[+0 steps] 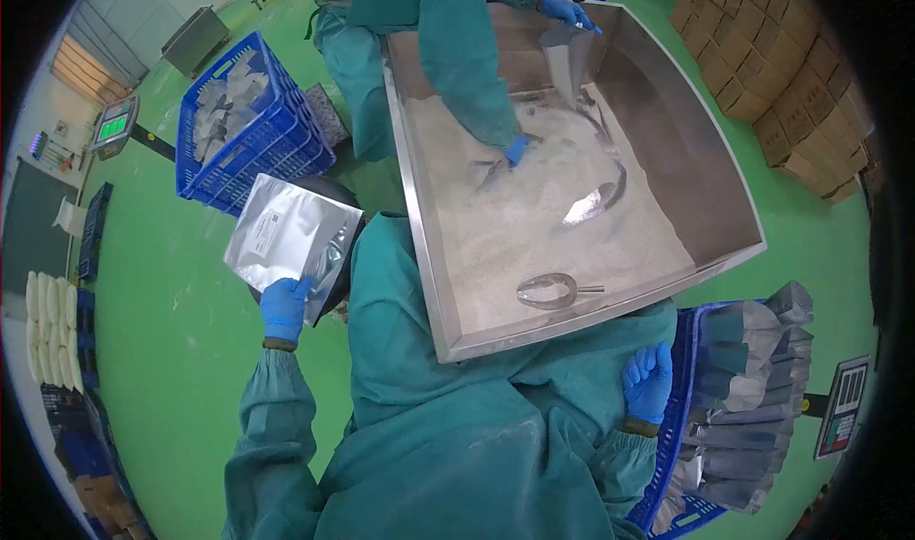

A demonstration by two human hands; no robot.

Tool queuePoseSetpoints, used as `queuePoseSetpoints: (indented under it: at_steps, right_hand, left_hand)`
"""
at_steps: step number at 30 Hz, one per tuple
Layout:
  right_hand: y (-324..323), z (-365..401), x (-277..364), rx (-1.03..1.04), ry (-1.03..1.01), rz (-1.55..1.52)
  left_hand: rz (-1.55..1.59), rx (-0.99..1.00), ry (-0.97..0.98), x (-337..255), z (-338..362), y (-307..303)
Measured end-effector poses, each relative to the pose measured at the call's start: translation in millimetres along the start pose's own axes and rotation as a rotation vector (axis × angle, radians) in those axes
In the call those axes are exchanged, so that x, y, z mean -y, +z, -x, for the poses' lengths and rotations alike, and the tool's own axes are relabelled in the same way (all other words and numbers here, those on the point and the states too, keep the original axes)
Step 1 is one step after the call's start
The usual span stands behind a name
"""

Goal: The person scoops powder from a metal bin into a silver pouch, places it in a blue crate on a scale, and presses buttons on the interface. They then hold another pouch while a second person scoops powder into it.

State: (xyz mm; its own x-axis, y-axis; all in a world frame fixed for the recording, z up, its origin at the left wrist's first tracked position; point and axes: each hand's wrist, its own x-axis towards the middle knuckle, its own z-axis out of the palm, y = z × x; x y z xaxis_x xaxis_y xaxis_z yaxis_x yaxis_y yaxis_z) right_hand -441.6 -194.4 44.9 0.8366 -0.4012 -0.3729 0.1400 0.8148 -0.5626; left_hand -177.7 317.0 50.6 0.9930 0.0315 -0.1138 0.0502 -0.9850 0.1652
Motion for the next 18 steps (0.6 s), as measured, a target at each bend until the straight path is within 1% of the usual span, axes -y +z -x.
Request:
queuePoseSetpoints:
  at_steps: [1,2,4,5,7,8,9,10,11,12,13,15,16,17,18]
  right_hand:
    - [0,-2,-1,0.002,0.002,-0.003]
    - [-2,-3,-1,0.013,-0.010,0.034]
    - [1,-2,-2,0.014,-0.015,0.075]
    - [11,-1,-2,0.001,-0.010,0.104]
    - [24,-6,7,-0.022,0.005,0.139]
    - [30,-11,12,0.031,-0.050,0.326]
    - [38,-18,19,0.079,-0.104,0.510]
    - [62,-23,31,0.081,-0.130,0.693]
    - [72,-40,40,0.158,-0.219,0.858]
    - [100,-53,52,0.167,-0.181,1.119]
    - [122,-72,55,0.194,-0.124,1.188]
    - [141,-132,41,0.308,-0.036,1.375]
    - [149,-165,27,0.292,0.066,1.487]
    - [146,-197,10,0.421,0.077,1.606]
    - [114,-256,-15,0.505,0.150,1.833]
  left_hand:
    - [-0.186,-0.004,-0.015,4,-6,1]
    - [-0.189,-0.004,-0.015,-1,-7,-4]
    - [-0.014,-0.109,0.075,-15,-2,-12]
    - [-0.142,-0.103,0.160,2,-12,-2]
    - [-0.506,-0.047,0.098,11,-33,-9]
    - [-0.489,-0.242,0.061,2,-34,-34]
    - [-0.352,-0.368,0.040,-6,-28,-67]
    - [-0.511,-0.344,-0.068,-37,-19,-108]
    - [-0.536,-0.400,-0.023,-76,4,-146]
    - [-0.502,-0.435,0.127,-96,22,-171]
    - [-0.461,-0.469,0.274,-110,35,-186]
    - [-0.031,-0.464,0.443,-139,41,-191]
    - [-0.028,-0.447,0.512,-157,38,-192]
    - [-0.023,-0.432,0.582,-176,30,-189]
    - [0.067,-0.348,0.595,-194,21,-182]
